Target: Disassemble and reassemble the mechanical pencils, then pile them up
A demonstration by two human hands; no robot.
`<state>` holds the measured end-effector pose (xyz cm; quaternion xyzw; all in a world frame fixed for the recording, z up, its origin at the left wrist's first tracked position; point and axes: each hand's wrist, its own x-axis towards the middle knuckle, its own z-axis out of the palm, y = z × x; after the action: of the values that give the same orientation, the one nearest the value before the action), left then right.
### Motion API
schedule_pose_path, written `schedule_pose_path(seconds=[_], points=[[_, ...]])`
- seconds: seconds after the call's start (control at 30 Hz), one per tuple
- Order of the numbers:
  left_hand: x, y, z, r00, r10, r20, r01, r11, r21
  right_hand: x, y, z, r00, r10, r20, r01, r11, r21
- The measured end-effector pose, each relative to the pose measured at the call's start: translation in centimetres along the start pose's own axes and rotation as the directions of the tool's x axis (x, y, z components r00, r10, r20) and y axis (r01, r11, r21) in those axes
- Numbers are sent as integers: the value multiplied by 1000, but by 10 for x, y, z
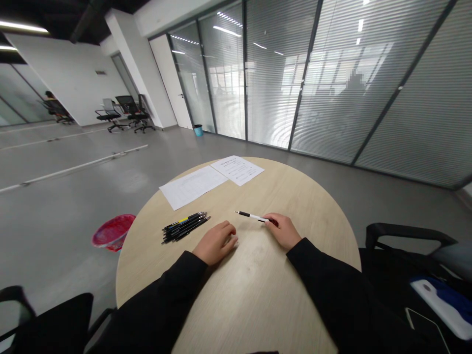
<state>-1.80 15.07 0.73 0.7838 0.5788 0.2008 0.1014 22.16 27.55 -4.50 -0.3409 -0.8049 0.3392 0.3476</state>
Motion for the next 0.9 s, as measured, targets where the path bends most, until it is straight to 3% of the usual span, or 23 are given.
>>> schedule_pose_path(seconds=[0.2, 0.5, 0.9], points=[[-4, 1, 3, 993, 33, 117, -44, 994, 98, 0, 2, 1, 1000, 19, -8, -19, 1000, 18], [-3, -1, 8, 992, 78, 101, -93, 984, 150, 0, 0, 1, 1000, 18, -7, -18, 999, 27], [-4, -13, 20, 998, 34, 44, -45, 951, 305, 1, 0, 1, 1000, 16, -4, -16, 999, 35]])
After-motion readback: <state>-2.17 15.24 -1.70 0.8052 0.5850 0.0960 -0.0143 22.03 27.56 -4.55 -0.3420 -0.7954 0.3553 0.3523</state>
